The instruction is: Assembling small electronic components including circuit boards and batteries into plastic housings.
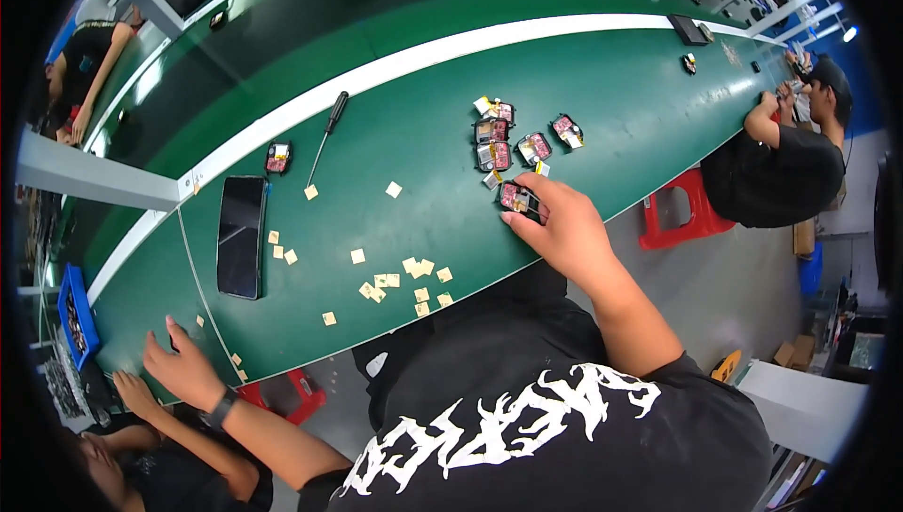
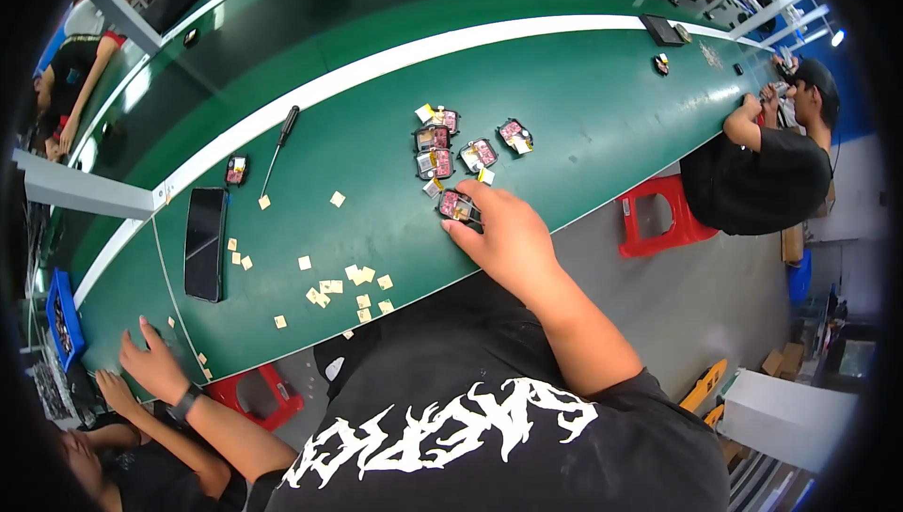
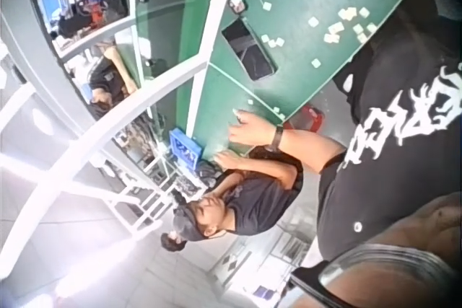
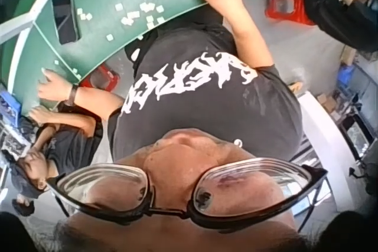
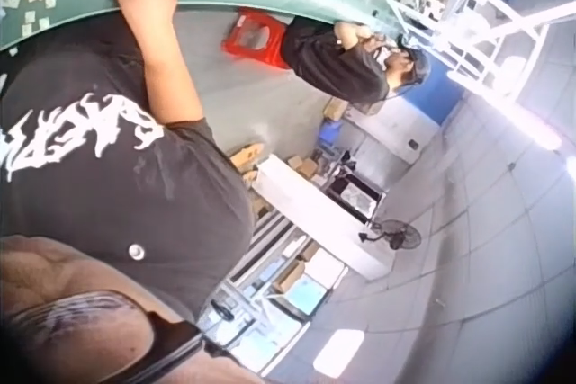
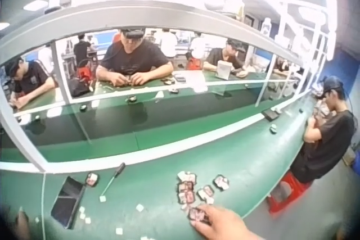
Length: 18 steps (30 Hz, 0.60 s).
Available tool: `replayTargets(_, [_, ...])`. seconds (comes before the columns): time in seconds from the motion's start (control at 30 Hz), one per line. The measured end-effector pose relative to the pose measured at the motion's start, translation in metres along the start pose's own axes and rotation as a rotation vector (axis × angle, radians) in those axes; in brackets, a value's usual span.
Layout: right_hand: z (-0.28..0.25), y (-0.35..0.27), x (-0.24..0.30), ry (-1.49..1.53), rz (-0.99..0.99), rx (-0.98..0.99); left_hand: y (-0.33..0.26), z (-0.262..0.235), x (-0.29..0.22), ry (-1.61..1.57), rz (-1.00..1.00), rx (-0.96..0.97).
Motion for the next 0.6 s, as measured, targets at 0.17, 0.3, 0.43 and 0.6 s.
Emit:
replayTargets(0.17, [0.012, 0.001, 0.017, 0.166, -0.034, 0.161, -0.085, -0.03, -0.158, -0.848, 0.109, 0.307])
replayTargets(0.3, [0.026, -0.016, 0.066, 0.242, -0.173, 0.382, -0.178, -0.023, -0.271, -1.695, -0.129, 1.345])
replayTargets(0.43, [0.039, -0.027, 0.101, 0.343, -0.39, 0.437, -0.19, -0.019, -0.292, -1.809, -0.187, 1.462])
replayTargets(0.6, [0.039, -0.023, 0.07, 0.477, -0.23, 0.388, -0.202, 0.005, -0.276, -1.704, -0.294, 1.479])
Point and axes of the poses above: each hand's wrist, its own y-axis towards the middle knuckle, its own z-axis out of the palm, x = y × z, the point moved 9 cm from there along y, towards the middle knuckle
